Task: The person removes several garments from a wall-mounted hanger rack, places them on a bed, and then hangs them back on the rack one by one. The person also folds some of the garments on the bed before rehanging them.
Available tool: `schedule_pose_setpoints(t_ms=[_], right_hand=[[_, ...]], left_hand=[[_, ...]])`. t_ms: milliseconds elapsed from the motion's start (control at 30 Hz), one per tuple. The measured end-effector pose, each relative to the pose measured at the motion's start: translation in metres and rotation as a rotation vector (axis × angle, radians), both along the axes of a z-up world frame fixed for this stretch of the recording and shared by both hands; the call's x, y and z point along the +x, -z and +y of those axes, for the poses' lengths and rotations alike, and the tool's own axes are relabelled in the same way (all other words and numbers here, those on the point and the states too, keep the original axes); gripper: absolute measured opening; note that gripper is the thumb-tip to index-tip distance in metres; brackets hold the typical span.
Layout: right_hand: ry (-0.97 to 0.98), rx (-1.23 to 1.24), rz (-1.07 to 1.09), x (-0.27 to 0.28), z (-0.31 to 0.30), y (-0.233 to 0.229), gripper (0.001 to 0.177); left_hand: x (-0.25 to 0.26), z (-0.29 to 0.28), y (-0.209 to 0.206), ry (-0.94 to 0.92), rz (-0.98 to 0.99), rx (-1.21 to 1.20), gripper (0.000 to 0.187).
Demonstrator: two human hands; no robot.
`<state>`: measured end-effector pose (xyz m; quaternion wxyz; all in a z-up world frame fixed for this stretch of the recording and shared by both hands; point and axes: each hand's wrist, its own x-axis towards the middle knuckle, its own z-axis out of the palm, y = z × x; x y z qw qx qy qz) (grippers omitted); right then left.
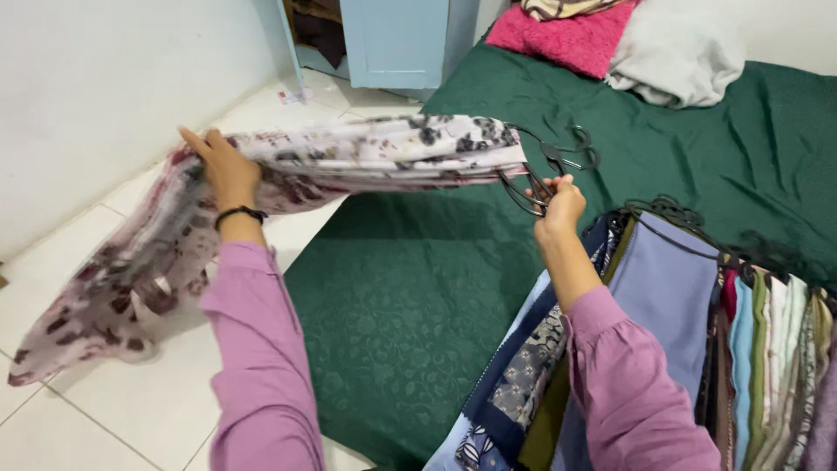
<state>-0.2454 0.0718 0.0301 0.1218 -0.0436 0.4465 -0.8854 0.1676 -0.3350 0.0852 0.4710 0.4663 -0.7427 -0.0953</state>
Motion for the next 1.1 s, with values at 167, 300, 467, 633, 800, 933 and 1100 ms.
schedule_pose_setpoints(t_ms=[167, 300, 467, 633, 800, 933, 1100], right_hand=[[0.074, 0.085, 0.001, -0.027, 0.021, 0.064, 0.027], [0.149, 0.203, -0.127, -0.034, 0.033, 0.115, 0.023], [0.262, 0.179, 0.066, -0.039, 0.028, 0.130, 0.030], [0.328, 0.240, 0.295, -0.032, 0.010, 0.098, 0.034], [0.515, 0.511, 0.494, -0.032, -0.006, 0.082, 0.039], [0.595, 0.586, 0.293, -0.043, -0.021, 0.115, 0.037], [0.414, 0.463, -0.058, -0.063, -0.020, 0.158, 0.032]], left_hand=[[-0.045, 0.027, 0.085, -0.009, -0.381, 0.735, 0.093], [-0.087, 0.072, 0.119, 0.110, -0.347, 0.397, 0.068], [-0.153, 0.154, 0.114, 0.412, -0.354, 0.168, 0.068], [-0.212, 0.247, 0.106, 0.535, -0.286, 0.002, 0.079], [-0.220, 0.294, 0.121, 0.423, -0.276, -0.079, 0.077], [-0.218, 0.293, 0.137, 0.331, -0.262, -0.035, 0.069], [-0.223, 0.288, 0.148, 0.339, -0.355, 0.013, 0.057]])
